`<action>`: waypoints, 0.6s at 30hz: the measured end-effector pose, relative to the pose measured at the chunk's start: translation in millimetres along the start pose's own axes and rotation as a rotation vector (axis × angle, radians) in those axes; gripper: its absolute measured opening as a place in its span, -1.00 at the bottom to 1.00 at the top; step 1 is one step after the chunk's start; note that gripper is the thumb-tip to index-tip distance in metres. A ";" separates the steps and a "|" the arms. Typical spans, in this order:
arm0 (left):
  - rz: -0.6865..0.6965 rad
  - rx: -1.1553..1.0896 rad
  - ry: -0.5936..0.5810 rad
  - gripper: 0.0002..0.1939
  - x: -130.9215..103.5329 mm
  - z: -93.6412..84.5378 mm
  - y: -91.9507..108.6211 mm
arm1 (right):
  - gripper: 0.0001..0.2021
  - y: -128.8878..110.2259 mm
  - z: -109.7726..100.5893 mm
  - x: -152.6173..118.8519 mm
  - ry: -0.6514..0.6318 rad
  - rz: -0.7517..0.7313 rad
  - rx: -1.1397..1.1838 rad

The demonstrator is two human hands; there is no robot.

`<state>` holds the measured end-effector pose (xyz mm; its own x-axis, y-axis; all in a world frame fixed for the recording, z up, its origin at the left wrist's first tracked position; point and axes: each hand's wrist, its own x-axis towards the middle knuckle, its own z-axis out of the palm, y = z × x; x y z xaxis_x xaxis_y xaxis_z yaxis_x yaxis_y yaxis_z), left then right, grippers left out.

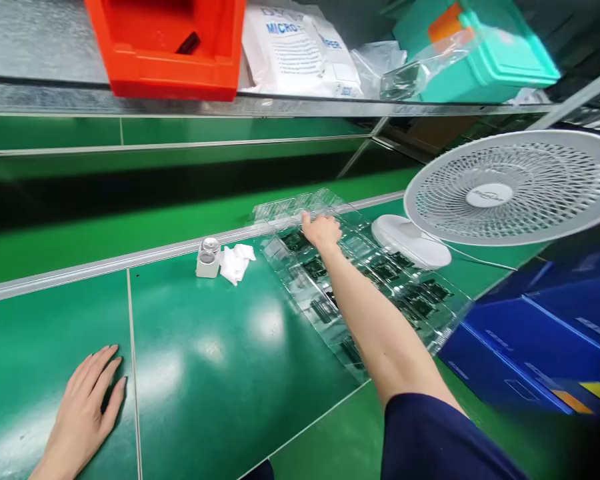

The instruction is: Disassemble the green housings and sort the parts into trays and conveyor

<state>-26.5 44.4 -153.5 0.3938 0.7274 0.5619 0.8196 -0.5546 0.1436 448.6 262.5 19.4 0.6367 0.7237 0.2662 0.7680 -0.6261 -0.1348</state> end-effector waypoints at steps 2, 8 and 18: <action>-0.028 0.004 0.006 -0.72 5.9 -2.3 3.3 | -0.66 -5.9 -6.5 -12.1 0.006 -0.043 0.012; -0.049 -0.114 -0.097 -0.69 16.6 -23.7 21.3 | -0.63 -36.1 -22.8 -79.8 0.168 -0.698 0.339; -0.376 -1.209 -0.937 -0.48 -107.6 -123.5 111.5 | -0.64 -145.9 45.3 -317.1 -0.205 -1.843 0.618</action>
<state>-28.9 -145.5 -97.3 0.7359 0.6199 -0.2723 0.3017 0.0598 0.9515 137.7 137.4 -88.6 -0.8790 0.3136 0.3592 0.2814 0.9493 -0.1403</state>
